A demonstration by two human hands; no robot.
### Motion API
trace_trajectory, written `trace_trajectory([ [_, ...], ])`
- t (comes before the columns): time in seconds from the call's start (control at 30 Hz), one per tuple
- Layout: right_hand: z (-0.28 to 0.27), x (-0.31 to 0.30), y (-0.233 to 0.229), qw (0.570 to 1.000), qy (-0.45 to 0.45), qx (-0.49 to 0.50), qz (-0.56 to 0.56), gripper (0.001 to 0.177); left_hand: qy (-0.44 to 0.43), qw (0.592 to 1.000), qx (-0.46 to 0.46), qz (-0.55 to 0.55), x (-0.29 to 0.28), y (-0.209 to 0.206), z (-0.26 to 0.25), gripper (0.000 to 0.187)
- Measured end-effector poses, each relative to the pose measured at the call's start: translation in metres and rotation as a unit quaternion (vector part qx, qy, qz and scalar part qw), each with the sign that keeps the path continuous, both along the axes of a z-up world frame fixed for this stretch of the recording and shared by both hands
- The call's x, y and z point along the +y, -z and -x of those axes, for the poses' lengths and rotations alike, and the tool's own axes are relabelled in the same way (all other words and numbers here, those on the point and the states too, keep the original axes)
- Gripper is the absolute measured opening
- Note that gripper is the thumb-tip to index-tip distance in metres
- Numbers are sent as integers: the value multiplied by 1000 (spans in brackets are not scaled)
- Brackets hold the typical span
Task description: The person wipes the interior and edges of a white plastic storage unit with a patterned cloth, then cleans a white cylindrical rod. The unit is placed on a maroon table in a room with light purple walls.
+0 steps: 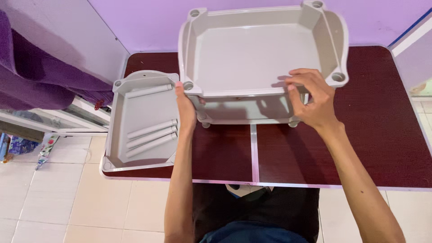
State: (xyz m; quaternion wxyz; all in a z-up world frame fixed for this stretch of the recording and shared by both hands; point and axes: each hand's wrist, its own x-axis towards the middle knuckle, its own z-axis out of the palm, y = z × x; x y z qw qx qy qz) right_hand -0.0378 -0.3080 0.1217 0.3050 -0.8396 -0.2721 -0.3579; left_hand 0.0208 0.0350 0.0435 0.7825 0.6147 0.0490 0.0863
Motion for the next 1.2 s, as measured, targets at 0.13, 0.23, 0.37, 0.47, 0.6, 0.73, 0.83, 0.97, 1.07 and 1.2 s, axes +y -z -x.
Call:
trace_trajectory([
  [0.13,-1,-15,-4,996,-11,-16,-93,13,-143,976,-1,-167,12,-17,8,62],
  [0.23,2,-42,0,975,55,-82,-200,17,-282,924,-99,-239,4,-38,24,38],
  [0.37,-7,-67,15,921,137,31,-364,25,-367,797,-249,-410,-33,-66,46,17],
  [0.47,-10,-70,29,854,158,291,-402,53,-215,809,-399,-374,-83,-76,48,15],
  [0.6,-8,-55,38,824,4,370,-429,84,19,808,-424,-409,-158,-77,51,24],
  [0.73,-2,-40,38,790,-104,401,-452,92,59,730,-406,-547,-196,-71,39,43],
  [0.83,-3,-31,42,793,-133,418,-423,92,138,726,-336,-584,-174,-61,32,35],
  [0.97,0,-20,64,801,-159,439,-375,90,-13,681,-457,-572,-139,-47,38,36],
  [1.07,-2,-13,73,785,-190,450,-382,86,-41,699,-447,-556,-126,-52,38,37],
  [1.2,-8,-4,62,755,-171,465,-431,81,-24,707,-429,-562,-120,-71,32,43],
])
